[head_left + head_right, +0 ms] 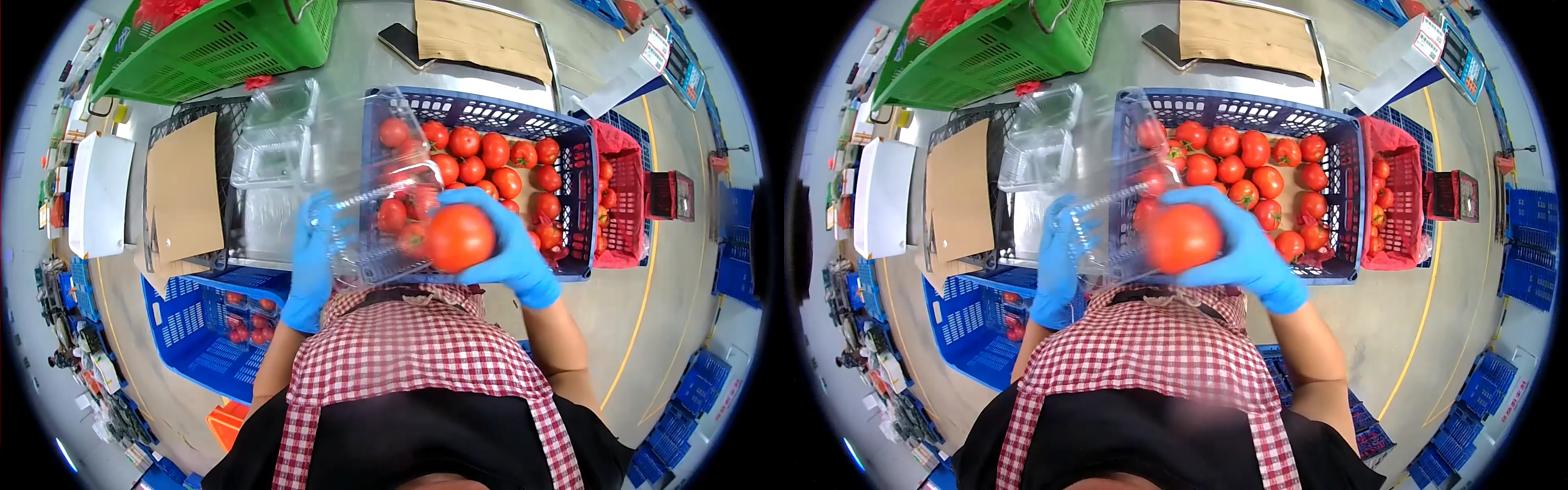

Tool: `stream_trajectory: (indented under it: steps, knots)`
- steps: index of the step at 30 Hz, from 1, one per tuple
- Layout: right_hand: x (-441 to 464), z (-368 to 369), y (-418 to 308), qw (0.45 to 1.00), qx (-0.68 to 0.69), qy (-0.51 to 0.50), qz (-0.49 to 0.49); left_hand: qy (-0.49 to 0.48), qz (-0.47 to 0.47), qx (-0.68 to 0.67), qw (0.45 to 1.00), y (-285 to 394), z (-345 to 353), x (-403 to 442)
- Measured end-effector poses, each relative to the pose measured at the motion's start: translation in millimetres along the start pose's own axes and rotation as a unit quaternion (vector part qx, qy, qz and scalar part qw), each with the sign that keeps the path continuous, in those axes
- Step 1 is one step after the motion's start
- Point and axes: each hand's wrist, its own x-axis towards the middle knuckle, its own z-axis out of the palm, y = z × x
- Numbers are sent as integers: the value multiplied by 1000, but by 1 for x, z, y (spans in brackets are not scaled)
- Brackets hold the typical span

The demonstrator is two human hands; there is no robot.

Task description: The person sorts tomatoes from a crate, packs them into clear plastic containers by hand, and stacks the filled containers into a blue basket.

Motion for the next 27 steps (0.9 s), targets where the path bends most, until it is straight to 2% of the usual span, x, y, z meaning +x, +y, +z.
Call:
stream_trajectory:
  steps: [1, 2, 4, 5, 9, 12, 14, 16, 18, 19, 21, 22, 23, 24, 26, 27]
  knots:
    - [11, 17, 1, 985, -153, 7, -80, -28, -9, 6, 1000, -3, 7, -1]
    - [21, 34, 2, 940, -303, 16, -156, -39, -3, -11, 999, -6, 12, -3]
    - [39, 59, 25, 887, -406, 40, -215, -59, 12, -46, 997, -16, 14, -3]
    - [45, 65, 37, 855, -454, 50, -245, -65, -10, -74, 995, -20, 8, -3]
    - [52, 77, 60, 885, -433, -31, -170, -39, -111, -91, 989, -18, -7, -12]
    - [51, 71, 25, 876, -428, -31, -222, -72, -42, -102, 991, -32, -13, -13]
    - [53, 43, 8, 903, -317, 185, -225, -62, -38, -84, 994, -32, -23, -15]
    - [61, -5, -9, 871, -312, 339, -169, -34, -45, -85, 995, -22, -34, -20]
    - [70, -53, 28, 861, -427, 241, -133, -8, -47, -97, 994, -12, -46, -24]
    - [68, -46, 37, 893, -417, 169, -32, 4, -31, -92, 995, -9, -57, -25]
    - [73, -62, 105, 823, -553, -72, -108, 43, 22, -4, 999, -8, -73, -26]
    - [70, -47, 111, 783, -611, -109, -41, 68, 60, 79, 993, -7, -79, -27]
    - [65, -39, 133, 727, -681, -84, -36, 90, 52, 64, 993, -5, -82, -27]
    - [67, -40, 147, 715, -693, -82, -40, 112, 45, 48, 992, -2, -84, -27]
    - [72, -43, 164, 689, -719, -78, -51, 146, -61, -186, 970, 8, -84, -23]
    - [73, -44, 159, 692, -714, -84, -65, 146, -67, -195, 968, 8, -83, -22]
